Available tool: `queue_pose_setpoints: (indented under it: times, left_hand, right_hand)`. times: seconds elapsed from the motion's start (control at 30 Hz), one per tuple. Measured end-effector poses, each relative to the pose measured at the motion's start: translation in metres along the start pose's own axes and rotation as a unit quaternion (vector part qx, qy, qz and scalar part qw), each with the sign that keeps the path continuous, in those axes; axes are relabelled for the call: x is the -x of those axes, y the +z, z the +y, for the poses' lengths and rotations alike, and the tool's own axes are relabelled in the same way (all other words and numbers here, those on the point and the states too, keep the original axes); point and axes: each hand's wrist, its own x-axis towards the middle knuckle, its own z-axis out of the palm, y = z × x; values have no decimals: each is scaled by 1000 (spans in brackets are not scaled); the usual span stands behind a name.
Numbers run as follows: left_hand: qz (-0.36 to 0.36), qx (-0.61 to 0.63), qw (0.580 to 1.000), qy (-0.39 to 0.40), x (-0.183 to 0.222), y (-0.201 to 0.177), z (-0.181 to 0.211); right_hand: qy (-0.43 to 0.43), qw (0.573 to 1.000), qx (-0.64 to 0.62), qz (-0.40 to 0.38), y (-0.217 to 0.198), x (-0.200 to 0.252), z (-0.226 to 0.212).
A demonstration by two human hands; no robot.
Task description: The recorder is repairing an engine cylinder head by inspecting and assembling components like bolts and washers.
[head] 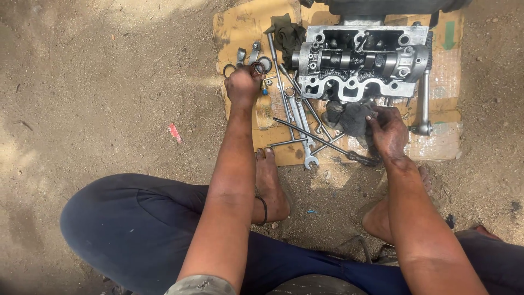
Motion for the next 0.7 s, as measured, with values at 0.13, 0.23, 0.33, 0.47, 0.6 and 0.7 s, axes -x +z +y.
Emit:
queue_pose_setpoints:
  times: [0.13,0.23,0.33,0.47,0.6,0.7]
  left_hand:
    - [41,-62,990,122,3,28,-26]
    - [27,-85,989,117,15,24,-20]
    - [69,-107,981,147,19,26,-19]
    - [85,-99,967,218,25,-8,-7]
    - [-54,197,966,158,3,-17,-38]
    - [-143,432,890,27,-14,-26,-56]
  right_hand:
    - [-21,1000,17,8,2,-1,2]
    - [-21,1000,19,11,1,-2,1]
    - [-3,1000,-5,5,2,-3,3]
    - [-8,1000,-10,10,2,-1,-1]
    - [40,997,-62,-7,-1,3,-10]
    - [35,999,-42,-5,-5,3,-8]
